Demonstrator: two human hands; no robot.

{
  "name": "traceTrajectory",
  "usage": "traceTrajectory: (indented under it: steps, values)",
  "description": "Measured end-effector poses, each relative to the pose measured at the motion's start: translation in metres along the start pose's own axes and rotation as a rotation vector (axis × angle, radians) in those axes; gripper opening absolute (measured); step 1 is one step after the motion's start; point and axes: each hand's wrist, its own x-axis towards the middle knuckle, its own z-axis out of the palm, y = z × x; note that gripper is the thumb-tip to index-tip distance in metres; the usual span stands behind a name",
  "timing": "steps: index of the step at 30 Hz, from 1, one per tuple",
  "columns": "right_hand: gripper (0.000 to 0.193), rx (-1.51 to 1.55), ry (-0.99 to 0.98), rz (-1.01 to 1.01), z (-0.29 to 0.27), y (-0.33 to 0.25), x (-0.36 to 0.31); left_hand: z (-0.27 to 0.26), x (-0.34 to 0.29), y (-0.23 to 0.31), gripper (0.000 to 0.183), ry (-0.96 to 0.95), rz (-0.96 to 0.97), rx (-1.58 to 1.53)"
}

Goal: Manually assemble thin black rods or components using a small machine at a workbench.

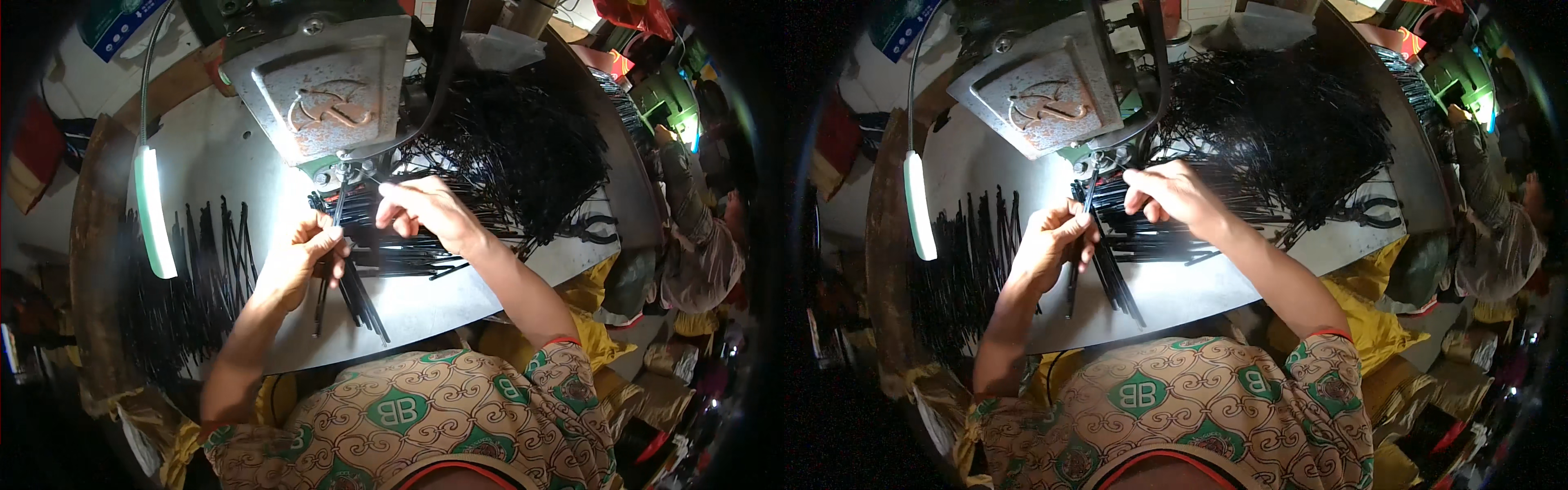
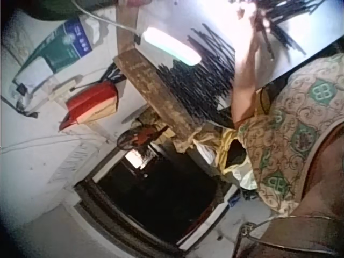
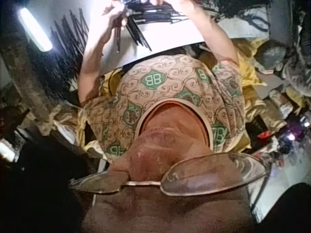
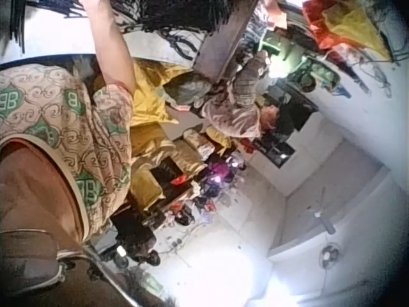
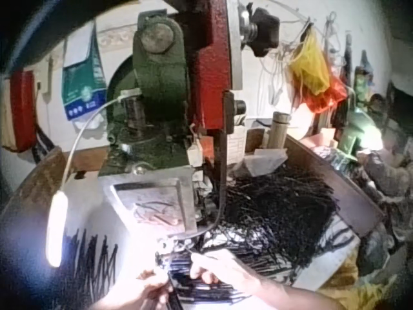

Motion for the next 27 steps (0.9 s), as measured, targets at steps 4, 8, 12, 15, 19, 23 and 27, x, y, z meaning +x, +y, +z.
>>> traceTrajectory:
  steps: [4, 8, 12, 15, 19, 23, 27]
  values:
    - [0.036, -0.004, -0.135, 0.041, 0.014, 0.004, 0.007, 0.01, 0.006, -0.007, 0.015, -0.078, -0.008, 0.003]
    - [0.033, -0.203, -0.081, 0.063, 0.018, -0.005, 0.009, 0.017, 0.006, -0.01, 0.018, -0.133, -0.036, -0.016]
    - [0.023, 0.135, -0.01, 0.016, 0.006, 0.0, 0.012, 0.019, 0.004, -0.002, 0.017, -0.139, -0.083, -0.033]
    - [0.021, 0.285, -0.035, -0.029, 0.001, 0.001, 0.016, 0.017, 0.009, -0.002, 0.016, -0.155, -0.048, 0.016]
    - [0.018, 0.438, -0.014, 0.02, -0.002, 0.003, 0.02, 0.009, 0.016, 0.006, 0.012, -0.02, 0.044, 0.35]
    - [0.014, 0.664, 0.231, -0.057, -0.003, 0.002, 0.028, 0.018, 0.01, -0.002, 0.048, 0.594, 0.987, 1.155]
    - [0.017, 0.7, 0.284, -0.12, -0.01, 0.009, 0.035, 0.02, 0.011, -0.016, 0.031, 0.288, 0.607, 0.534]
